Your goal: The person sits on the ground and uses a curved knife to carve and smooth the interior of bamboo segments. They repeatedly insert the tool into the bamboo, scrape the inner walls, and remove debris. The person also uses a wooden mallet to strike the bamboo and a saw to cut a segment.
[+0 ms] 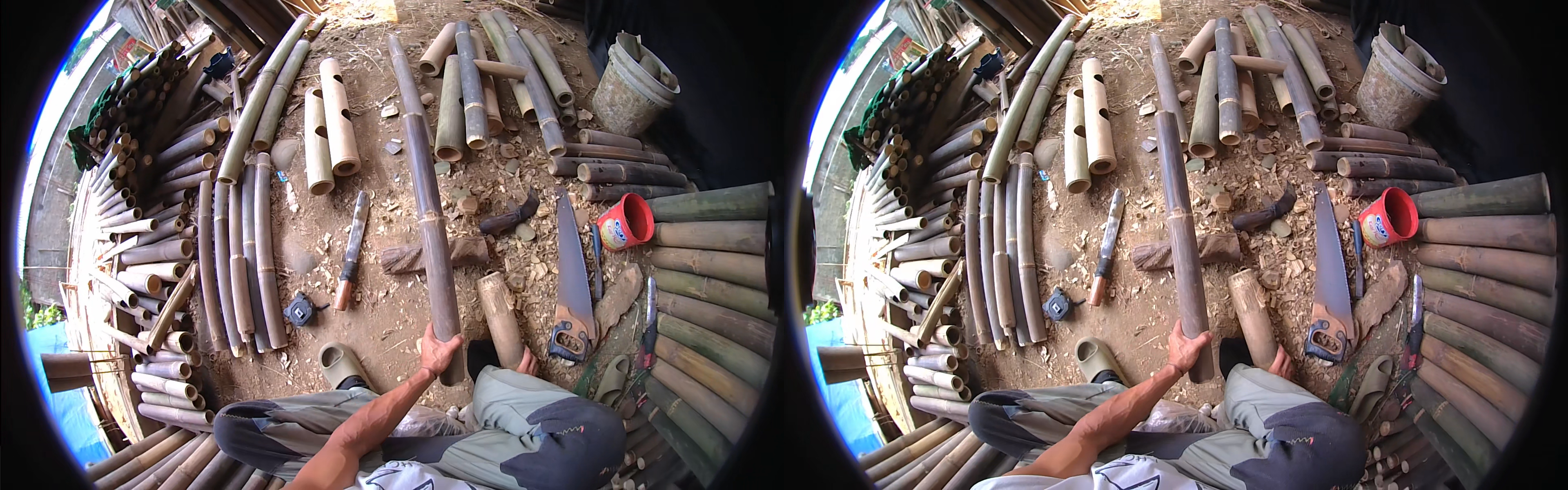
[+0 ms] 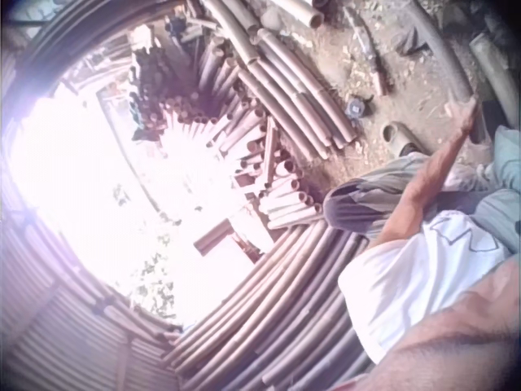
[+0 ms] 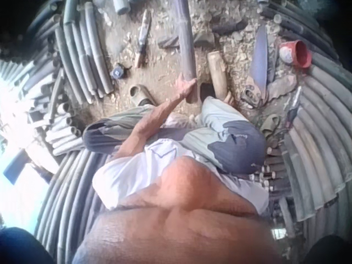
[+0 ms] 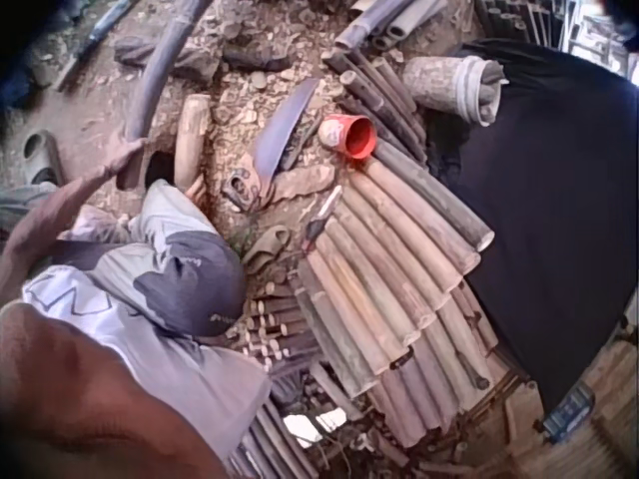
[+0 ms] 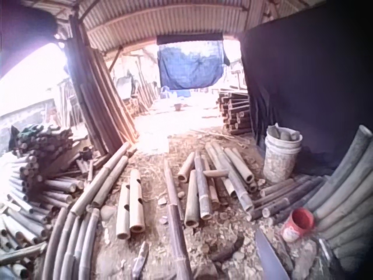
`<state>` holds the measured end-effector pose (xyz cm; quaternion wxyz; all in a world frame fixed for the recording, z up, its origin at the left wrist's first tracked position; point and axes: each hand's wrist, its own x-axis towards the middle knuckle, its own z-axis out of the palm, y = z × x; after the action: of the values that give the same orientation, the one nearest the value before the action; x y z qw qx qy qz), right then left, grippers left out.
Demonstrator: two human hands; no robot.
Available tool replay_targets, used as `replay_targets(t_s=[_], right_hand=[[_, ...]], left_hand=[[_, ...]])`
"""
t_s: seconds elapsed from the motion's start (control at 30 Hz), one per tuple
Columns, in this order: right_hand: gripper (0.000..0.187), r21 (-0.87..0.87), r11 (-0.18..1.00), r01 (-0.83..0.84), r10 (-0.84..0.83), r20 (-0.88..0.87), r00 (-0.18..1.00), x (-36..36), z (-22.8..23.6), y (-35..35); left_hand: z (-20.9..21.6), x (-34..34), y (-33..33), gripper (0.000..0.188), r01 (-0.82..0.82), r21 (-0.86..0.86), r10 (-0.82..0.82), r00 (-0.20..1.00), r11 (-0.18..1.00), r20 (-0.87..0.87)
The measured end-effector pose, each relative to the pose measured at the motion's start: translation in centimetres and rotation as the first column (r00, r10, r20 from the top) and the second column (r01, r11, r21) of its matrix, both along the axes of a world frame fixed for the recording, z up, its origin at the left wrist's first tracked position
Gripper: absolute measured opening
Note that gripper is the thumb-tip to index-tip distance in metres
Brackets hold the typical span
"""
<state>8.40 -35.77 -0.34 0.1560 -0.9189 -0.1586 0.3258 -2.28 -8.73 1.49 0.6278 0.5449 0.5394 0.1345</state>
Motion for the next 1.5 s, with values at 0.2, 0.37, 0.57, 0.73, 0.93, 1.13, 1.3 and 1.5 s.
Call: replay_targets(t_s=[0.2, 0.37, 0.57, 0.73, 0.93, 1.13, 1.3, 1.5], right_hand=[[0.082, -0.074, 0.995, 0.069, -0.069, 0.003, 0.998, -2.0, -0.2, -5.9], [0.081, -0.124, 0.985, 0.117, -0.117, 0.004, 0.993, -3.7, 0.0, -10.2], [0.081, -0.162, 0.973, 0.164, -0.162, 0.024, 0.986, -4.3, 0.1, -13.6], [0.081, -0.162, 0.974, 0.156, -0.152, 0.036, 0.988, -3.3, 0.1, -13.3], [0.08, -0.029, 0.999, -0.017, 0.02, 0.131, 0.991, 1.0, -0.4, -4.8], [0.08, 0.365, 0.858, -0.361, 0.218, 0.378, 0.9, 2.6, 2.7, 11.7], [0.068, 0.704, 0.669, -0.238, 0.321, 0.016, 0.947, -0.2, 6.3, 25.9], [0.079, 0.745, 0.596, 0.301, 0.534, -0.647, 0.545, 3.6, 9.6, 35.4]], left_hand=[[-3.0, -3.3, -6.4, 0.091, 0.246, 0.028, -0.209, 0.873, 0.969, -0.44], [-3.4, -1.2, -3.3, 0.102, 0.201, 0.114, -0.109, 0.835, 0.973, -0.54], [-1.1, 3.7, 8.8, 0.078, 0.316, 0.094, -0.26, 0.889, 0.944, -0.377], [-3.7, 2.6, 9.3, 0.069, 0.23, 0.008, -0.226, 0.96, 0.973, -0.167], [-0.8, 3.3, 9.0, 0.083, 0.312, 0.075, -0.27, 0.9, 0.947, -0.342], [-1.7, -6.5, 18.5, 0.065, 0.369, 0.421, 0.196, 0.512, 0.829, -0.836], [-2.5, -13.2, 23.4, 0.05, 0.414, 0.284, -0.147, 0.749, 0.865, -0.646], [8.4, -2.9, 17.4, 0.046, 0.484, 0.187, -0.497, 0.868, 0.855, 0.024]])
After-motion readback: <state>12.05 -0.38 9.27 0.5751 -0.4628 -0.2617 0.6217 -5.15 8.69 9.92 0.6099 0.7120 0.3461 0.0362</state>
